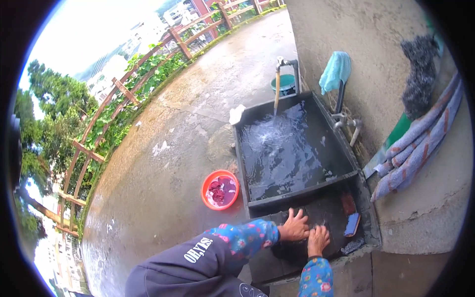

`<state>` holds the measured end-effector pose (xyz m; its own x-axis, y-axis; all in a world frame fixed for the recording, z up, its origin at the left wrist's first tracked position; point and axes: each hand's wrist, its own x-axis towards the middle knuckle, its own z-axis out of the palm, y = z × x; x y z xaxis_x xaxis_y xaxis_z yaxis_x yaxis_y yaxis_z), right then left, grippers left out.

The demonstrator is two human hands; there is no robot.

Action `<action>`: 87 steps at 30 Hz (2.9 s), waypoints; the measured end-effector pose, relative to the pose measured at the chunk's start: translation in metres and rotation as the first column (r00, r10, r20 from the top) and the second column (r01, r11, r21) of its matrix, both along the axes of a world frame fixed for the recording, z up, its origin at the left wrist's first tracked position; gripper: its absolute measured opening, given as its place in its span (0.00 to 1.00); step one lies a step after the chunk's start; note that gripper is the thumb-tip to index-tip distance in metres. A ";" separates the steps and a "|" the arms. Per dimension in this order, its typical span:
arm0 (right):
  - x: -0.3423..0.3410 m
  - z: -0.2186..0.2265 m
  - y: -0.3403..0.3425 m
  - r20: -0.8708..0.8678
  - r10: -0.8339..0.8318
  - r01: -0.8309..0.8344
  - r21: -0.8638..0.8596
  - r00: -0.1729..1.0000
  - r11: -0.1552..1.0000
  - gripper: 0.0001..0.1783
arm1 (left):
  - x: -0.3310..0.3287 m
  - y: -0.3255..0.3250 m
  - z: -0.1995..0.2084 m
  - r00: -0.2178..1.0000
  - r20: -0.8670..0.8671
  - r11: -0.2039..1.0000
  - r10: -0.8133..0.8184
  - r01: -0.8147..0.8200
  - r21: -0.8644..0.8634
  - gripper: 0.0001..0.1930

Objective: The person scrubs a black garment on a washboard, rinses it in a basin of water, and wrings it out by hand.

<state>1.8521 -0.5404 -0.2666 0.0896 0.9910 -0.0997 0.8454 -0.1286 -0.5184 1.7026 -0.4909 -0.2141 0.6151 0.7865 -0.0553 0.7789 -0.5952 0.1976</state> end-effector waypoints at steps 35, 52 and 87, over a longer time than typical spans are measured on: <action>-0.048 0.086 -0.089 -0.209 -0.071 0.155 0.419 0.975 0.895 0.13 | -0.037 -0.058 0.056 0.889 0.456 0.978 -0.035 0.125 -0.168 0.11; -0.072 0.102 -0.075 -0.120 0.024 0.034 0.459 0.993 0.888 0.08 | -0.078 -0.046 0.043 0.796 0.526 0.908 -0.301 0.407 -0.096 0.10; 0.029 0.001 0.049 0.075 0.137 -0.147 0.162 0.988 0.976 0.07 | 0.036 0.073 -0.013 0.953 0.118 0.949 -0.279 0.292 -0.114 0.08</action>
